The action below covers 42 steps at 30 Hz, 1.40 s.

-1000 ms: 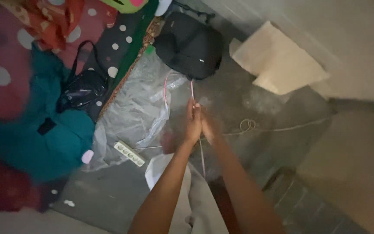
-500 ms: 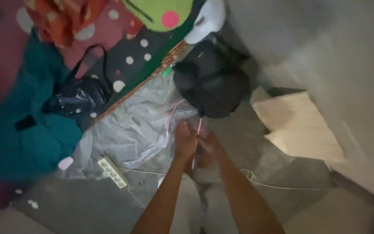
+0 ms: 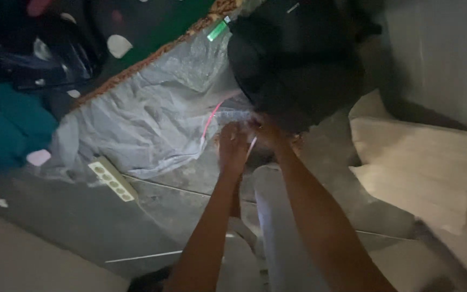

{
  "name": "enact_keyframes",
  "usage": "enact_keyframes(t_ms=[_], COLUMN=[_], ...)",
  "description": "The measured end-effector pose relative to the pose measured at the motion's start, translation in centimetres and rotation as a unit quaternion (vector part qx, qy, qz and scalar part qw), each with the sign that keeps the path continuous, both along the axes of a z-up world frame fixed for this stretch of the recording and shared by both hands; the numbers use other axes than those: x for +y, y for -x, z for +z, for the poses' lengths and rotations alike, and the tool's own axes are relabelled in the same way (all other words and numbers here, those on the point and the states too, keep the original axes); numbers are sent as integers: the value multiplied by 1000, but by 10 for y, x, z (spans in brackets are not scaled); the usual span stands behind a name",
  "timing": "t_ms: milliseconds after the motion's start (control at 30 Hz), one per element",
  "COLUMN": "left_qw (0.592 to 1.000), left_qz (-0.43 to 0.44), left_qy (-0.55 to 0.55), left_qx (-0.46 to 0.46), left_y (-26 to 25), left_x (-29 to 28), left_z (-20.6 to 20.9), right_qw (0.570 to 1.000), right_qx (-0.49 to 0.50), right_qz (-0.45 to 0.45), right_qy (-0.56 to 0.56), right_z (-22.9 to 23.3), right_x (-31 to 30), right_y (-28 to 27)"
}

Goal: Organizing and coiling a power cable on the floor of a bedroom

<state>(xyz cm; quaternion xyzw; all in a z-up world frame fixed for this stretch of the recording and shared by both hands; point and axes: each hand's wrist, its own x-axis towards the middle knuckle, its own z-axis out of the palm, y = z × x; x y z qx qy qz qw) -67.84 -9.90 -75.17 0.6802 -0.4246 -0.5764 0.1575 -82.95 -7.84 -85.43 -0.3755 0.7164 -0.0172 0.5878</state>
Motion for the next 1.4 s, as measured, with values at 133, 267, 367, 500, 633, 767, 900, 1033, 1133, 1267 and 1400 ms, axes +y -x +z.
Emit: enact_keyframes(t_ms=[133, 267, 367, 500, 633, 767, 900, 1033, 1133, 1267, 1400], left_qw=[994, 777, 865, 916, 956, 929, 938, 945, 960, 991, 996], left_qz=[85, -377, -299, -225, -126, -235, -197, -197, -180, -56, -52], left_qy=[16, 329, 338, 233, 81, -15, 141, 109, 9, -79, 60], left_qx=[66, -382, -218, -237, -254, -286, -247, -236, -215, -96, -43], left_y=[-11, -25, -13, 19, 60, 80, 84, 86, 78, 72, 63], left_x=[26, 25, 8, -3, -52, -61, -35, -43, -36, -35, -36], left_z=[-36, -45, -18, 3, 95, 150, 155, 132, 117, 102, 95], right_qw=[986, 938, 906, 929, 897, 905, 963, 989, 993, 995, 997], right_qx=[-86, -119, -159, -160, -238, -254, -10, 97, 75, 62, 45], right_qz=[-105, -326, -387, -295, -324, -326, -265, -98, -77, -72, -59], right_qy=[98, 16, 61, 159, 185, 96, 52, 47, 46, 9, -1], right_z=[81, 182, 209, 301, 379, 402, 328, 162, 83, 34, 24], right_x=[-16, -28, -10, -19, -29, -42, -90, -145, -146, -115, -122], right_y=[9, 39, 71, 120, 167, 207, 258, 316, 315, 279, 235])
